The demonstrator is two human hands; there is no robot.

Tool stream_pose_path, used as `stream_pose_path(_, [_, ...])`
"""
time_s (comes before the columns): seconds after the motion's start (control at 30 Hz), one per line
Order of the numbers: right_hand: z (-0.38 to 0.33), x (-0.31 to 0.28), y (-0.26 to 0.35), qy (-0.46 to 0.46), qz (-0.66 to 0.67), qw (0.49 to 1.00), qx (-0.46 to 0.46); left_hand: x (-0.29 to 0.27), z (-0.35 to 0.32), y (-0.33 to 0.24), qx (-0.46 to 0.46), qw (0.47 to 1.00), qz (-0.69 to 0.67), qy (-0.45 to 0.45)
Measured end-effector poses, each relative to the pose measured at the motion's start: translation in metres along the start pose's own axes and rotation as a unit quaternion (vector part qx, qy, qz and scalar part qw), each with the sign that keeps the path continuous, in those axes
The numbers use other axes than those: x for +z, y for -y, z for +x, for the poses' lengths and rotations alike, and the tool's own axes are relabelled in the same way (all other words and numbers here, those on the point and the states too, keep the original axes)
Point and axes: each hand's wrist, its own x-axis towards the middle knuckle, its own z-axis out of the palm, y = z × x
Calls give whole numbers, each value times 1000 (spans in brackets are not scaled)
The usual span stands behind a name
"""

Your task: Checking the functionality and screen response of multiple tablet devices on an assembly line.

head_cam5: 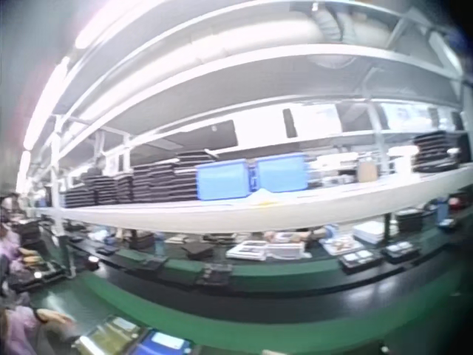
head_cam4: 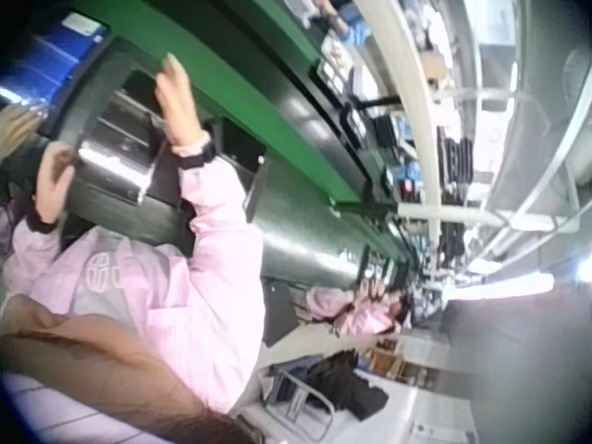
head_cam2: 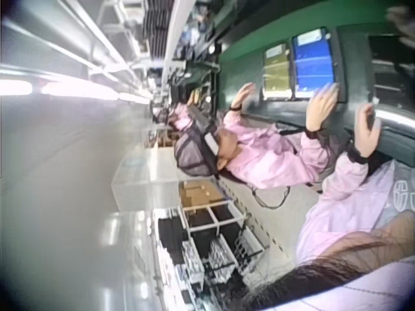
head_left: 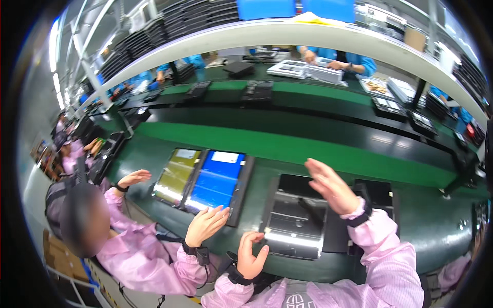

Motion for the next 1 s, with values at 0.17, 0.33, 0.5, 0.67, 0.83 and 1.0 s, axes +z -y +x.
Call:
stream_pose_path(0.17, [-124, -130, 19, -246, -506, 827, 6, 14, 57, -8, 9, 991, -86, -103])
stream_pose_path(0.33, [-203, -199, -36, -347, -531, 752, 181, 9, 95, 5, -137, 957, -175, -185])
stream_pose_path(0.5, [-186, -235, -56, -351, -569, 742, 44, 77, 117, 13, 16, 983, 136, 119])
stream_pose_path(0.67, [-173, -233, -57, -374, -568, 730, 65, 152, 152, 23, 64, 924, 331, 182])
stream_pose_path(0.83, [-172, -229, -60, -394, -530, 750, 38, 192, 181, 26, -26, 907, 377, 185])
stream_pose_path(1.0, [-163, -225, -67, -383, -552, 737, 69, 187, 174, 20, -5, 903, 386, 191])
